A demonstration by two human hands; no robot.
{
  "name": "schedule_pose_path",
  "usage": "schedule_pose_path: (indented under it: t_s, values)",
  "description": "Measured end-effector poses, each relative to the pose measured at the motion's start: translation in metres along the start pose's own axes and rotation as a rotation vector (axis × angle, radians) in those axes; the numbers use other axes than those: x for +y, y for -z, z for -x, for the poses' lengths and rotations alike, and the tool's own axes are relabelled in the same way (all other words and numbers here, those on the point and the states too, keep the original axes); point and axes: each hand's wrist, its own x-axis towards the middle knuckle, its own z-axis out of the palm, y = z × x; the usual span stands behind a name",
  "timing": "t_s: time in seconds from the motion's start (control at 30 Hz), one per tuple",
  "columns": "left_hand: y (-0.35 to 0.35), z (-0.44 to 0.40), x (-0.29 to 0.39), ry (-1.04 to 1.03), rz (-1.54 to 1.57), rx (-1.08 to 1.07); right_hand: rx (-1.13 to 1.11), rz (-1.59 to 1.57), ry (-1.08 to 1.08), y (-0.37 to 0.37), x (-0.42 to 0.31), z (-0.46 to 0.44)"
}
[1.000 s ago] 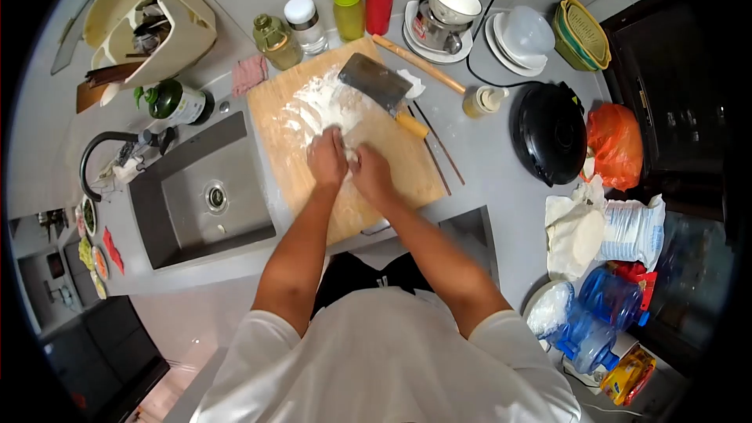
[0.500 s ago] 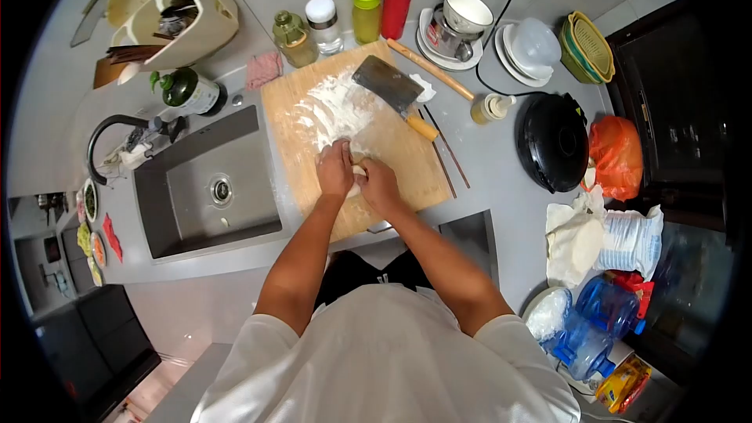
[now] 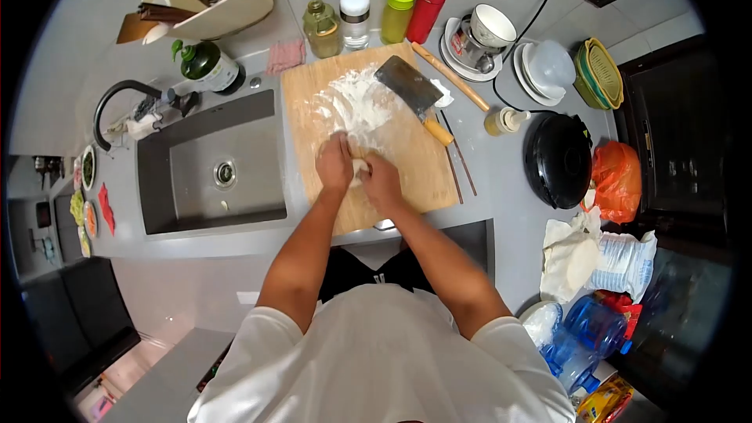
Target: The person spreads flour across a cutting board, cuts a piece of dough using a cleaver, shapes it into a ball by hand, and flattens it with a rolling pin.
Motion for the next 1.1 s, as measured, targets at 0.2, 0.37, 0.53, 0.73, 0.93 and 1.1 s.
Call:
schedule_pose_path:
  t_s: [0.2, 0.37, 0.53, 0.73, 0.93, 1.1]
  values:
    - [0.031, 0.044, -0.003, 0.428, 0.826, -0.035, -0.141, -0.145, 0.283, 0.006, -0.016, 0.026]
    - [0.021, 0.067, -0.023, -0.013, 0.226, 0.164, -0.213, -0.024, 0.037, -0.018, -0.013, 0.032]
    - [0.029, -0.001, -0.027, 0.162, 0.377, 0.15, -0.031, 0.073, 0.181, -0.048, -0.02, -0.017]
    - [0.051, 0.043, -0.03, 0.327, 0.678, 0.078, -0.216, -0.29, 0.156, -0.019, -0.038, 0.028]
    - [0.035, -0.006, -0.044, 0.063, 0.058, 0.134, -0.118, -0.037, 0.072, -0.062, -0.015, -0.027]
    - [0.041, -0.002, -0.027, 0.456, 0.868, 0.145, -0.056, 0.051, 0.216, -0.041, -0.035, -0.023]
